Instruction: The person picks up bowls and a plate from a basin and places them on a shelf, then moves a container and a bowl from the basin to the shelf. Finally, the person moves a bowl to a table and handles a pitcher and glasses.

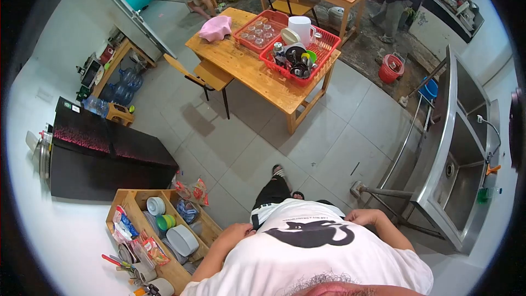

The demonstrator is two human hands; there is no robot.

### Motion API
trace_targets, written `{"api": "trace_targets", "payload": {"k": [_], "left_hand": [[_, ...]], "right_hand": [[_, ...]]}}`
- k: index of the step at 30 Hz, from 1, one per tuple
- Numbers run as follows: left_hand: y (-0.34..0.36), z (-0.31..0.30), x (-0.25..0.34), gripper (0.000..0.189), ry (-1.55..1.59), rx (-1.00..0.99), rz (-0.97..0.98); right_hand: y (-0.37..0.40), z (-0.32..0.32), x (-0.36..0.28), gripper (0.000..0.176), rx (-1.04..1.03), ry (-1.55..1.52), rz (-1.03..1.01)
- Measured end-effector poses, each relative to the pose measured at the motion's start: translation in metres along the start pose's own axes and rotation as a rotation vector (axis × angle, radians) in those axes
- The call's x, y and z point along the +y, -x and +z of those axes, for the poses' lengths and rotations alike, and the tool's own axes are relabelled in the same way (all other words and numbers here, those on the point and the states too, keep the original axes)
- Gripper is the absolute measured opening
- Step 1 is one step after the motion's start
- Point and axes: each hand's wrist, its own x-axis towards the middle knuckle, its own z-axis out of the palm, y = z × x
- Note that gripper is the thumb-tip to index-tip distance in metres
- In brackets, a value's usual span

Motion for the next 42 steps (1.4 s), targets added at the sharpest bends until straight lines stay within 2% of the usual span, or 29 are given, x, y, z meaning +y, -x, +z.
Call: {"api": "trace_targets", "payload": {"k": [5,7,9,10,12,17,20,23,25,26,28,29,31,32,34,35,37,38,40,41,42], "left_hand": [[-0.060,-0.047,0.035,0.034,-0.020,-0.122,0.035],[-0.094,-0.059,0.041,0.036,-0.122,-0.064,0.128],[-0.130,-0.074,0.054,0.037,-0.172,-0.045,0.223],[-0.148,-0.084,0.065,0.037,-0.217,-0.001,0.295],[-0.178,-0.103,0.089,0.036,-0.186,-0.047,0.351],[-0.248,-0.138,0.123,0.037,-0.150,-0.075,0.470],[-0.288,-0.158,0.132,0.034,-0.115,-0.108,0.520],[-0.325,-0.178,0.134,0.028,-0.098,-0.043,0.485],[-0.353,-0.189,0.127,0.024,-0.019,0.081,0.404],[-0.367,-0.195,0.124,0.024,-0.019,0.078,0.402],[-0.393,-0.215,0.125,0.032,-0.006,0.055,0.235],[-0.405,-0.223,0.126,0.032,-0.002,0.054,0.236],[-0.423,-0.238,0.136,0.040,0.019,-0.040,0.131],[-0.431,-0.237,0.138,0.040,0.024,-0.042,0.130],[-0.455,-0.232,0.135,0.048,-0.182,-0.029,0.135],[-0.469,-0.225,0.129,0.048,-0.187,-0.024,0.133],[-0.494,-0.208,0.120,0.045,-0.181,0.020,0.303],[-0.500,-0.209,0.130,0.045,-0.186,0.026,0.304],[-0.506,-0.211,0.159,0.044,-0.159,-0.121,0.263],[-0.509,-0.211,0.172,0.043,-0.141,-0.134,0.246],[-0.514,-0.212,0.187,0.043,-0.144,-0.122,0.241]], "right_hand": [[0.010,-0.017,0.007,0.023,0.014,-0.075,0.058],[0.013,-0.023,0.015,0.024,0.033,-0.113,0.065],[0.021,-0.027,0.019,0.026,0.146,-0.225,0.110],[0.027,-0.030,0.016,0.026,0.168,-0.233,0.118],[0.038,-0.037,0.003,0.031,0.346,-0.189,0.162],[0.045,-0.074,-0.038,0.036,0.414,-0.303,0.186],[0.040,-0.111,-0.062,0.036,0.402,-0.240,0.257],[0.038,-0.148,-0.086,0.037,0.423,-0.149,0.229],[0.031,-0.177,-0.093,0.036,0.402,-0.091,0.202],[0.030,-0.191,-0.097,0.033,0.403,-0.149,0.188],[0.027,-0.220,-0.123,0.025,0.561,-0.166,0.128],[0.022,-0.233,-0.131,0.025,0.563,-0.164,0.133],[0.013,-0.259,-0.136,0.020,0.882,-0.556,-0.101],[0.010,-0.271,-0.130,0.020,0.882,-0.555,-0.096],[0.001,-0.297,-0.108,0.022,1.224,-0.397,-0.031],[-0.002,-0.310,-0.092,0.022,1.221,-0.397,-0.039],[-0.005,-0.329,-0.047,0.028,1.407,-0.054,0.077],[-0.006,-0.338,-0.028,0.028,1.409,-0.054,0.068],[-0.008,-0.354,0.008,0.034,1.431,0.157,0.179],[-0.010,-0.366,0.029,0.034,1.431,0.160,0.166],[-0.013,-0.379,0.052,0.038,1.365,-0.050,0.219]]}}
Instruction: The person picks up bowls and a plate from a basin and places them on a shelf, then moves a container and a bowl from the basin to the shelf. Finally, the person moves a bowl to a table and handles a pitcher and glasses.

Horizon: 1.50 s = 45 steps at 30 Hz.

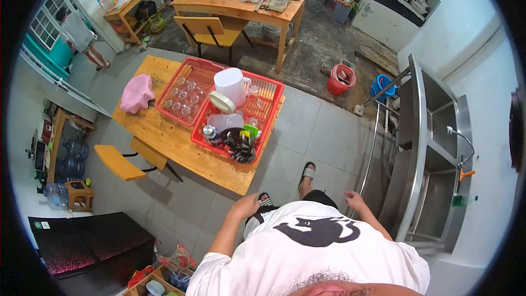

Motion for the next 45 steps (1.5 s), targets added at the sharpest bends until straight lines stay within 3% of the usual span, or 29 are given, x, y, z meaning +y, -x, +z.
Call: {"api": "trace_targets", "payload": {"k": [1,4,8,10,17,18,20,22,25,30,32,34,36,39,42,45], "left_hand": [[-0.008,-0.002,0.013,0.044,0.004,-0.044,-0.042],[-0.044,-0.003,0.037,0.046,0.009,-0.034,-0.050],[-0.107,0.004,0.073,0.048,0.011,0.059,-0.009],[-0.143,-0.006,0.103,0.049,-0.016,0.117,-0.013],[-0.253,-0.026,0.197,0.048,-0.039,0.100,-0.025],[-0.261,-0.039,0.223,0.047,-0.036,0.064,-0.057],[-0.289,-0.036,0.229,0.046,-0.040,0.088,-0.046],[-0.313,-0.038,0.229,0.047,-0.005,0.052,-0.026],[-0.349,-0.048,0.240,0.050,-0.065,-0.023,-0.064],[-0.430,-0.064,0.256,0.050,-0.113,-0.136,-0.021],[-0.467,-0.074,0.269,0.049,-0.118,-0.173,-0.015],[-0.509,-0.087,0.279,0.048,-0.120,-0.173,0.020],[-0.552,-0.104,0.294,0.047,-0.142,-0.241,0.041],[-0.615,-0.131,0.303,0.045,-0.182,-0.246,0.070],[-0.667,-0.180,0.326,0.044,-0.159,-0.196,0.122],[-0.709,-0.229,0.328,0.043,-0.154,-0.115,0.126]], "right_hand": [[-0.016,0.001,0.012,0.043,-0.087,-0.110,0.158],[-0.067,-0.010,0.024,0.045,-0.199,0.036,0.244],[-0.171,-0.028,0.061,0.032,-0.320,0.031,0.050],[-0.200,-0.071,0.020,0.031,-0.356,0.045,0.105],[-0.351,-0.150,0.021,0.031,-0.138,0.047,-0.157],[-0.360,-0.168,0.014,0.029,-0.155,-0.046,-0.111],[-0.381,-0.186,0.017,0.026,-0.010,-0.069,-0.092],[-0.381,-0.202,0.012,0.025,0.034,-0.279,0.010],[-0.384,-0.198,0.030,0.026,-0.016,-0.488,0.179],[-0.369,-0.186,0.067,0.024,-0.219,-0.273,0.265],[-0.388,-0.154,0.132,0.026,-0.233,-0.239,0.305],[-0.381,-0.179,0.115,0.028,-0.249,-0.313,0.397],[-0.390,-0.211,0.100,0.028,-0.170,-0.113,0.324],[-0.392,-0.279,0.015,0.024,-0.057,-0.078,0.469],[-0.441,-0.315,-0.027,0.026,-0.088,-0.243,0.514],[-0.499,-0.347,-0.082,0.030,-0.077,-0.137,0.436]]}}
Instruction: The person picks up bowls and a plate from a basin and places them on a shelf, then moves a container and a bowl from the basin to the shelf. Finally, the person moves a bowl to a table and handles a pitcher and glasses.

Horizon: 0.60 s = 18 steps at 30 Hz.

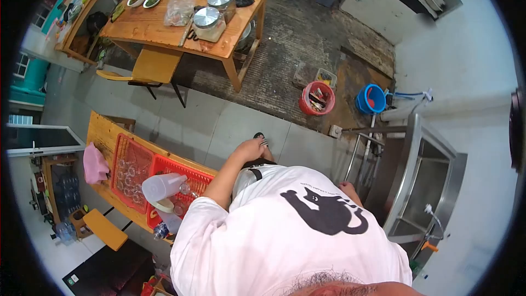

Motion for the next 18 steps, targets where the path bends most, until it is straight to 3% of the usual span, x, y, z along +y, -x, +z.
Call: {"api": "trace_targets", "payload": {"k": [2,5,8,12,18], "left_hand": [[-0.019,-0.024,-0.021,0.042,0.026,0.052,-0.024],[-0.036,-0.047,-0.054,0.040,0.059,0.169,-0.066],[-0.045,-0.065,-0.075,0.041,0.042,0.247,-0.094],[-0.052,-0.087,-0.081,0.044,0.238,0.239,-0.207],[-0.085,-0.111,-0.101,0.046,0.558,0.551,-0.366]], "right_hand": [[-0.041,-0.007,-0.033,0.034,0.027,0.135,-0.104],[-0.140,0.000,-0.048,0.033,0.031,0.066,-0.213],[-0.126,-0.015,-0.153,0.025,0.002,-0.058,-0.340],[-0.167,-0.020,-0.234,0.026,-0.100,-0.092,-0.419],[-0.230,-0.040,-0.384,0.025,-0.122,0.416,-0.642]]}}
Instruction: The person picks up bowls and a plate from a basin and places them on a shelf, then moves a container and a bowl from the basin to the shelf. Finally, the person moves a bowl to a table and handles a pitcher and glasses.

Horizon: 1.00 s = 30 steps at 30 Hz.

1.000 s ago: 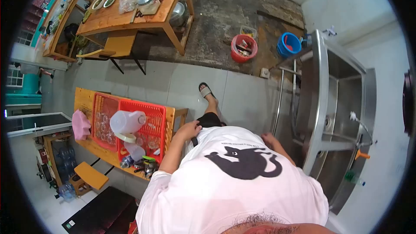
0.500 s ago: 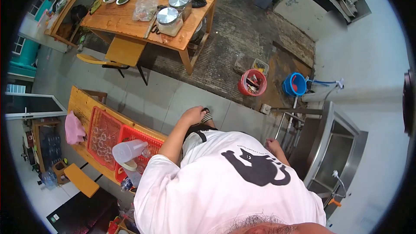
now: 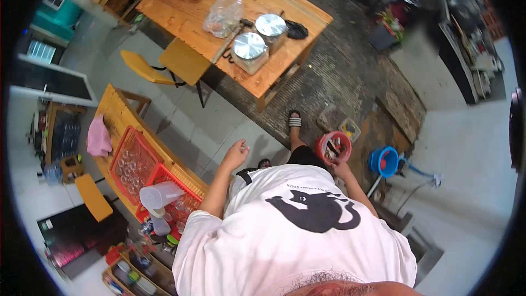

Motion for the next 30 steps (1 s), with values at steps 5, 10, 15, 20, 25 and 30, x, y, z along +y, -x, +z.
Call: {"api": "trace_targets", "payload": {"k": [5,10,15,20,25,30], "left_hand": [[-0.063,-0.005,0.038,0.050,0.143,0.308,-0.091],[-0.140,-0.010,0.104,0.073,0.526,0.504,-0.059],[-0.188,-0.019,0.150,0.090,0.437,0.675,-0.017],[-0.230,-0.028,0.151,0.095,0.389,0.790,0.052],[-0.230,-0.049,0.184,0.093,0.475,0.676,0.031],[-0.240,-0.044,0.173,0.093,0.398,0.782,0.070]], "right_hand": [[-0.178,-0.044,0.026,0.030,-0.152,0.116,-0.192],[-0.255,-0.154,-0.077,0.029,-0.101,0.039,-0.197],[-0.317,-0.202,-0.101,0.030,-0.101,0.094,-0.232],[-0.321,-0.201,-0.123,0.030,-0.135,-0.082,-0.052],[-0.333,-0.175,-0.136,0.026,-0.169,-0.069,-0.241],[-0.341,-0.171,-0.186,0.032,-0.284,-0.114,-0.279]]}}
